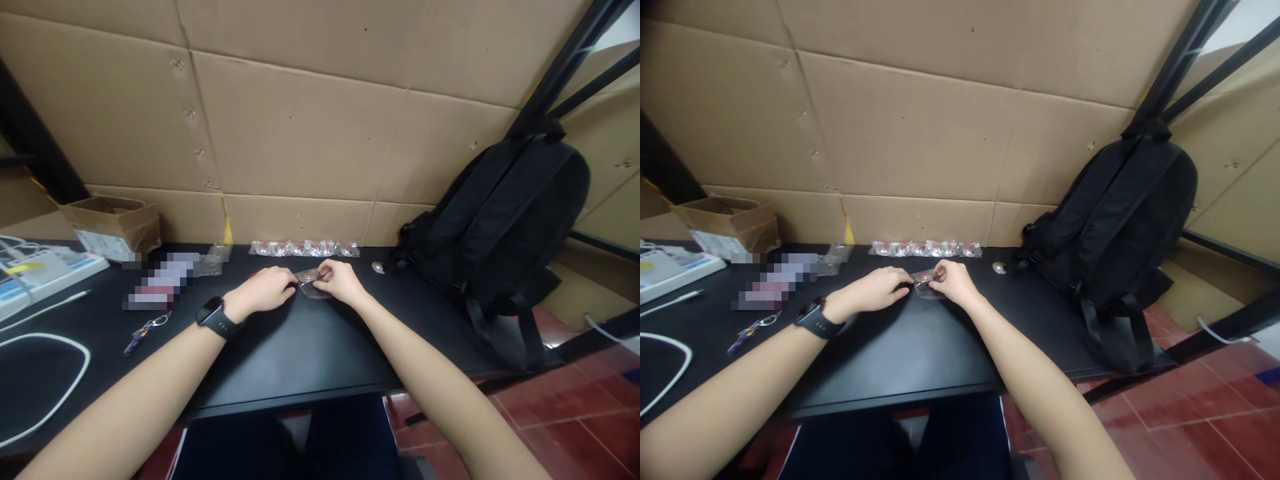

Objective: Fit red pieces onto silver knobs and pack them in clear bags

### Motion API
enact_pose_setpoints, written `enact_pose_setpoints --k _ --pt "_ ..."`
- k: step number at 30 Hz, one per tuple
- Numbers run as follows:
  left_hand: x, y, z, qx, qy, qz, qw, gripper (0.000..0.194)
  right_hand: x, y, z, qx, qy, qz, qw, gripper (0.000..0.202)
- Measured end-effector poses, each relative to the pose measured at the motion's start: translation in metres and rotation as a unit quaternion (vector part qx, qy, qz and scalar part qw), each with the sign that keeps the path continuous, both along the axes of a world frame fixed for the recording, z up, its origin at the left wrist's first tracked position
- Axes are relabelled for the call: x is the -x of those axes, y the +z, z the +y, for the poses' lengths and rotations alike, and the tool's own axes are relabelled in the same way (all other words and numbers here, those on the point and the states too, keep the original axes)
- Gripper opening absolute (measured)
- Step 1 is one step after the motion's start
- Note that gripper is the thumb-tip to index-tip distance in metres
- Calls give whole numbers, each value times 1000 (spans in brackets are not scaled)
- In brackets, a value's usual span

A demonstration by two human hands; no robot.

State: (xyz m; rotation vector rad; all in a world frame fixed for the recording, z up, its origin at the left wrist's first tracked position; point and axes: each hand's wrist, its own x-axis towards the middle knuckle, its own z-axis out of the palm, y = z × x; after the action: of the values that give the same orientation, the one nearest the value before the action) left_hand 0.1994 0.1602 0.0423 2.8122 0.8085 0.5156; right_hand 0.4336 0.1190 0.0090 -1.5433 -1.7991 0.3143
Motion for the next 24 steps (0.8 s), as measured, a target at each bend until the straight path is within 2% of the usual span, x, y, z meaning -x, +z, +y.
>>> enact_pose_setpoints --k 4,11,16,20,22,24 --pt "-2 -12 4 -8 6 59 998 33 -1 1 0 9 7 6 1000 25" --pt "-6 -20 1 -28 4 61 998 41 1 2 -1 2 14 -16 1000 23" --pt "-4 -11 -3 -64 31 72 995 36 -9 17 -7 14 60 -34 998 30" --pt "-5 -4 -9 -98 40 41 994 35 -30 30 -13 0 124 -39 992 20" --pt "-9 -4 -10 -101 26 24 994 32 -39 30 -12 -5 136 -53 989 22" --pt "-13 -6 -11 -102 20 16 994 25 -41 27 -11 0 148 -58 987 35"
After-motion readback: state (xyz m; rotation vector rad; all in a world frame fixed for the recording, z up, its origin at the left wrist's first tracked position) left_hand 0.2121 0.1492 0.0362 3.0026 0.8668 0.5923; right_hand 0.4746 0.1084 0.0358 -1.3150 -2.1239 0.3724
